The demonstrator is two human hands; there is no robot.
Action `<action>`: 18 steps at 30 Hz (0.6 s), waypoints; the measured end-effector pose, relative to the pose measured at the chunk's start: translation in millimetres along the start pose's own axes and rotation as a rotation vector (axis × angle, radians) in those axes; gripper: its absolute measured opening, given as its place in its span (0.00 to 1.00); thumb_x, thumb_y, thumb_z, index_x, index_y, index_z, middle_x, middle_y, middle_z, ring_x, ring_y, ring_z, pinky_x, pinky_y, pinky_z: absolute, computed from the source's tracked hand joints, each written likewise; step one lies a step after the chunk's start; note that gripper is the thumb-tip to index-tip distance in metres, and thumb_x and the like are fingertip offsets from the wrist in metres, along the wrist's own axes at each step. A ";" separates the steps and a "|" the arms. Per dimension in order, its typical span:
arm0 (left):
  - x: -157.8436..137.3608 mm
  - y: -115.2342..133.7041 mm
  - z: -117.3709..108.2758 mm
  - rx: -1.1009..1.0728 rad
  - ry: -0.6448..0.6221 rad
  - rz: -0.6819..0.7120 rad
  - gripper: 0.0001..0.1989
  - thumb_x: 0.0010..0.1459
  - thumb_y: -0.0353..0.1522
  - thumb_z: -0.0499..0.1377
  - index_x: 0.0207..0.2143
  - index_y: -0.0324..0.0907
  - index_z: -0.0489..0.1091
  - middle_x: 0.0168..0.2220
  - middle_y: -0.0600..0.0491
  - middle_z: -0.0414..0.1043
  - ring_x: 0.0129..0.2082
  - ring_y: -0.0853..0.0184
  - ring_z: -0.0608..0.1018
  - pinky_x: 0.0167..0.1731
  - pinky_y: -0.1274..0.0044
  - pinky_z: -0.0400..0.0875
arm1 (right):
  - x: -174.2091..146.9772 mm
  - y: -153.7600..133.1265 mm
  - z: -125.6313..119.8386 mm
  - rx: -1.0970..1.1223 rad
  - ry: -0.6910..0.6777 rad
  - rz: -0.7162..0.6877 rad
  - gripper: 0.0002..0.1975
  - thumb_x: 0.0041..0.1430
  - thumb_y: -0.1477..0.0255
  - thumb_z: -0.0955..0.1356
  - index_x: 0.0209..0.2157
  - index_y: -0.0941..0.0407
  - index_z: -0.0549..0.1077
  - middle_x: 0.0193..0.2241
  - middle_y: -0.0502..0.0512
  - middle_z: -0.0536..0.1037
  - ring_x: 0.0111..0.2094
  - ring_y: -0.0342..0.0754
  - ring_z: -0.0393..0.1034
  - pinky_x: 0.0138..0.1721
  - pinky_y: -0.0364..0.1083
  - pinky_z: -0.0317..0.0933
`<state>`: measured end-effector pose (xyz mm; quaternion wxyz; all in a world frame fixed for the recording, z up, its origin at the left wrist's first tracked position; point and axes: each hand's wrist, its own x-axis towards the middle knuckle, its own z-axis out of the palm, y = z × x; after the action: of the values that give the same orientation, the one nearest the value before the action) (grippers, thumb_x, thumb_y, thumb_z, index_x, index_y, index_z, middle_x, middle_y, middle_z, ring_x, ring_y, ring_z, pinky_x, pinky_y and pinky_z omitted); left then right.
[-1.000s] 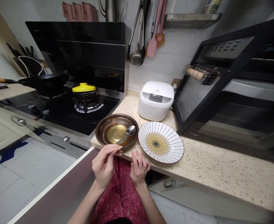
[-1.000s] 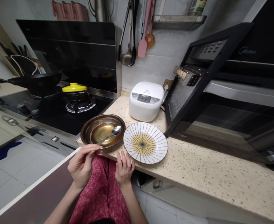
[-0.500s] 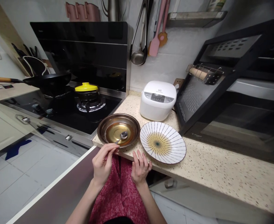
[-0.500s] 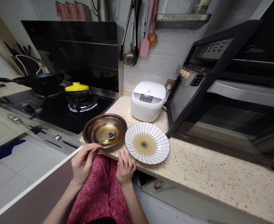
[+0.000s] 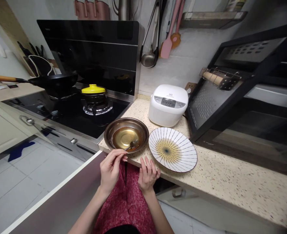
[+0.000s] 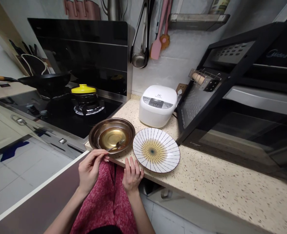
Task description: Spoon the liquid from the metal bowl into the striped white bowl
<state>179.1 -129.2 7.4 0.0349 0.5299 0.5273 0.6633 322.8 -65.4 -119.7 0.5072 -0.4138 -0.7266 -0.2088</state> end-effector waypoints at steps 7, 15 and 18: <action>-7.2 -1.4 10.8 -0.088 0.099 -0.008 0.10 0.68 0.25 0.58 0.39 0.41 0.79 0.35 0.53 0.79 0.30 0.72 0.81 0.34 0.81 0.78 | 0.7 -0.3 -0.5 0.002 0.001 0.008 0.20 0.72 0.71 0.59 0.58 0.52 0.75 0.46 0.55 0.85 0.52 0.50 0.69 0.65 0.53 0.41; -4.2 1.0 14.1 -0.101 0.143 0.050 0.10 0.67 0.23 0.57 0.39 0.41 0.78 0.36 0.53 0.79 0.31 0.71 0.82 0.34 0.80 0.79 | -0.7 0.9 0.5 -0.009 -0.001 -0.006 0.19 0.71 0.71 0.60 0.53 0.52 0.78 0.47 0.57 0.84 0.53 0.51 0.69 0.63 0.53 0.43; -1.7 2.5 15.1 -0.100 0.140 0.062 0.10 0.67 0.23 0.57 0.39 0.41 0.78 0.36 0.53 0.79 0.31 0.71 0.81 0.34 0.80 0.79 | 0.0 0.5 0.1 -0.011 0.004 0.000 0.18 0.71 0.71 0.59 0.52 0.52 0.79 0.46 0.56 0.84 0.52 0.51 0.70 0.64 0.53 0.42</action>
<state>192.3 -121.4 6.4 0.0039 0.4959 0.4781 0.7249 323.2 -65.0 -119.8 0.5063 -0.4163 -0.7244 -0.2135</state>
